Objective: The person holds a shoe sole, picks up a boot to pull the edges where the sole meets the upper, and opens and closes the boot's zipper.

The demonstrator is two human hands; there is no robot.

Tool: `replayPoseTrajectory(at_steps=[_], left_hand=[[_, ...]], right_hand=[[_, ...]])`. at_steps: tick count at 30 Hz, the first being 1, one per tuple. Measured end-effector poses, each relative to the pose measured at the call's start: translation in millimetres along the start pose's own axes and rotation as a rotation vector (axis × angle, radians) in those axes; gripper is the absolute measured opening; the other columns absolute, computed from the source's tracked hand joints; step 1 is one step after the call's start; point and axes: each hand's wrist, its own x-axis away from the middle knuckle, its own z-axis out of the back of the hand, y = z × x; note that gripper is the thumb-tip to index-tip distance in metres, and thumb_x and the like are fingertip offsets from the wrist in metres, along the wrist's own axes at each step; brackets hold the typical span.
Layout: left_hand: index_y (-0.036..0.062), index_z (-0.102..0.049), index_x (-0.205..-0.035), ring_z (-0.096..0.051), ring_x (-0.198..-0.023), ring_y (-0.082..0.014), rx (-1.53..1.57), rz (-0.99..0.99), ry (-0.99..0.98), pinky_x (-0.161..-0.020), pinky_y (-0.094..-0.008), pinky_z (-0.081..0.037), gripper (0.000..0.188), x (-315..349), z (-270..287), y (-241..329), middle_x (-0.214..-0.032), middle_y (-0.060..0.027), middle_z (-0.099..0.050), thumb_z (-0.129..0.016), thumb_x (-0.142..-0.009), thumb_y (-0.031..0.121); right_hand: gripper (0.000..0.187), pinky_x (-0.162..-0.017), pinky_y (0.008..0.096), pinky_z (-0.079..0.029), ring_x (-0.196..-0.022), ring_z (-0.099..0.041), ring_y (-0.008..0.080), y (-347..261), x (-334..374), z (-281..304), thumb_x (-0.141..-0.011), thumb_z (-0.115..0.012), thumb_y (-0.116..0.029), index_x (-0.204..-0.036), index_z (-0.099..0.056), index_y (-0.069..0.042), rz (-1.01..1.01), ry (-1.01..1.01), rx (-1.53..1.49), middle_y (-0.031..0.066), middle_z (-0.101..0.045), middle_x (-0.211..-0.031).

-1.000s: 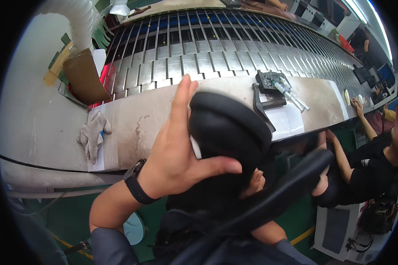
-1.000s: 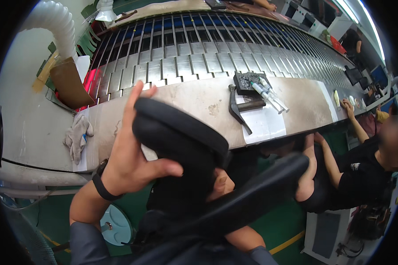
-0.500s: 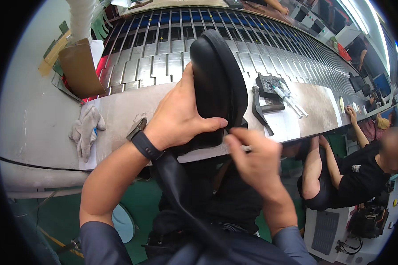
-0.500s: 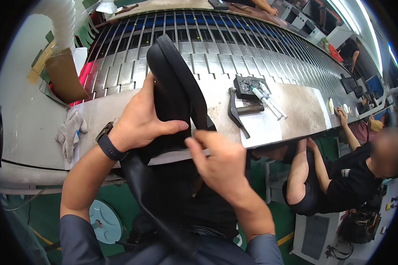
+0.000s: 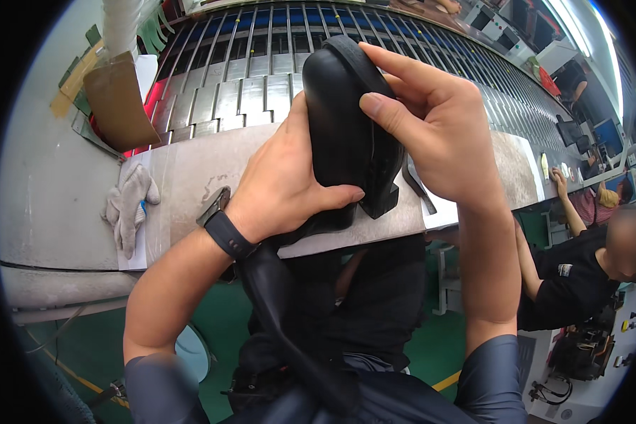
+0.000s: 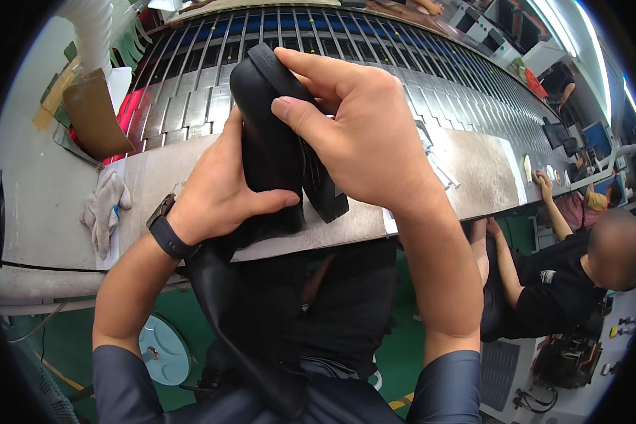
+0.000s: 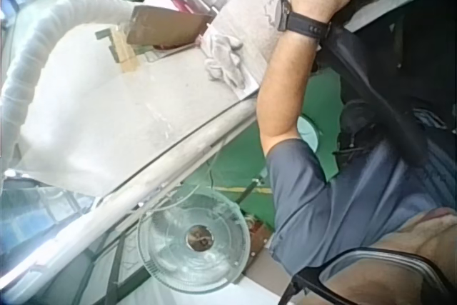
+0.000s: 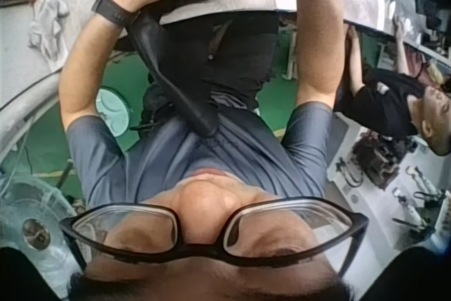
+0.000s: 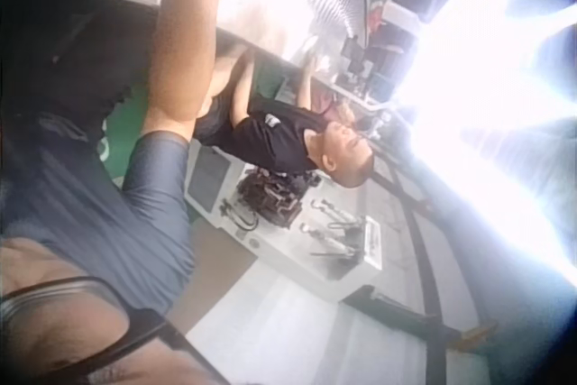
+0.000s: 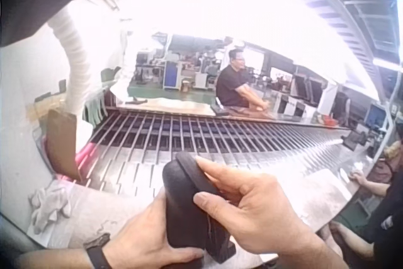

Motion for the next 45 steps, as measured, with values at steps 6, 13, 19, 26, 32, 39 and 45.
replayPoseTrajectory(at_steps=[6, 13, 19, 26, 32, 39, 45], left_hand=[[-0.0114, -0.028, -0.158, -0.07, -0.122, -0.0466, 0.102, -0.017, 0.008, -0.107, -0.0474, -0.057, 0.118, -2.2, 8.0, -14.9, -0.131, -0.0314, -0.069, -0.1, -0.073, 0.028], [-0.0083, -0.033, -0.158, -0.068, -0.129, -0.0381, 0.173, 0.006, -0.035, -0.11, -0.0426, -0.055, 0.111, -4.2, 13.6, -28.7, -0.139, -0.0264, -0.067, -0.099, -0.076, 0.028], [-0.0084, -0.043, -0.15, -0.07, -0.126, -0.0376, 0.182, -0.03, 0.0, -0.11, -0.042, -0.054, 0.1, -8.6, 16.1, -43.1, -0.135, -0.0254, -0.07, -0.099, -0.076, 0.03], [-0.0042, -0.047, -0.151, -0.069, -0.125, -0.028, 0.285, -0.03, -0.024, -0.111, -0.0391, -0.053, 0.092, -9.2, 19.2, -59.4, -0.135, -0.0165, -0.071, -0.098, -0.081, 0.026], [-0.0051, -0.048, -0.155, -0.066, -0.123, -0.0189, 0.557, 0.148, -0.162, -0.108, -0.034, -0.054, 0.08, -13.3, 27.8, -75.4, -0.136, -0.0117, -0.068, -0.09, -0.093, 0.02], [-0.0048, -0.048, -0.155, -0.068, -0.122, -0.0179, 0.56, 0.19, -0.173, -0.105, -0.0325, -0.056, 0.078, -10.8, 32.9, -82.9, -0.136, -0.0121, -0.068, -0.09, -0.094, 0.02], [-0.0047, -0.048, -0.156, -0.07, -0.119, -0.018, 0.579, 0.193, -0.181, -0.103, -0.0324, -0.057, 0.078, -9.5, 33.4, -82.6, -0.134, -0.0122, -0.07, -0.089, -0.094, 0.019]], right_hand=[[0.062, -0.089, 0.043, -0.062, -0.103, -0.078, 0.0424, 17.4, 10.4, -32.5, -0.092, -0.079, -0.008, -0.149, -0.061, 0.004, 0.207, 0.149, 0.306, 0.0287, -0.076, -0.122], [0.067, -0.105, 0.0377, -0.059, -0.127, -0.073, 0.0276, 32.5, 19.3, -49.6, -0.098, -0.074, -0.001, -0.161, -0.052, 0.0, 0.218, 0.141, 0.28, 0.0217, -0.066, -0.152], [0.067, -0.097, 0.046, -0.06, -0.119, -0.072, 0.0451, 49.2, 19.9, -61.0, -0.094, -0.074, -0.004, -0.157, -0.054, 0.004, 0.437, 0.184, 0.59, 0.0291, -0.066, -0.145], [0.065, -0.104, 0.0454, -0.059, -0.129, -0.069, 0.0429, 53.0, 17.1, -65.3, -0.095, -0.071, -0.005, -0.158, -0.054, 0.001, 0.379, 0.096, 0.488, 0.0265, -0.065, -0.148], [0.064, -0.096, 0.0347, -0.06, -0.125, -0.075, 0.03, 82.4, 38.8, -84.9, -0.094, -0.074, 0.001, -0.156, -0.059, -0.003, 0.263, 0.144, 0.363, 0.0168, -0.07, -0.149], [0.061, -0.103, 0.0403, -0.06, -0.125, -0.074, 0.0346, 83.7, 37.5, -101.7, -0.088, -0.074, 0.005, -0.148, -0.065, -0.001, 0.279, 0.209, 0.338, 0.0197, -0.073, -0.141], [0.061, -0.088, 0.0331, -0.063, -0.103, -0.081, 0.0246, 83.4, 37.9, -103.7, -0.088, -0.077, 0.002, -0.148, -0.068, -0.003, 0.257, 0.225, 0.39, 0.0157, -0.077, -0.136]])
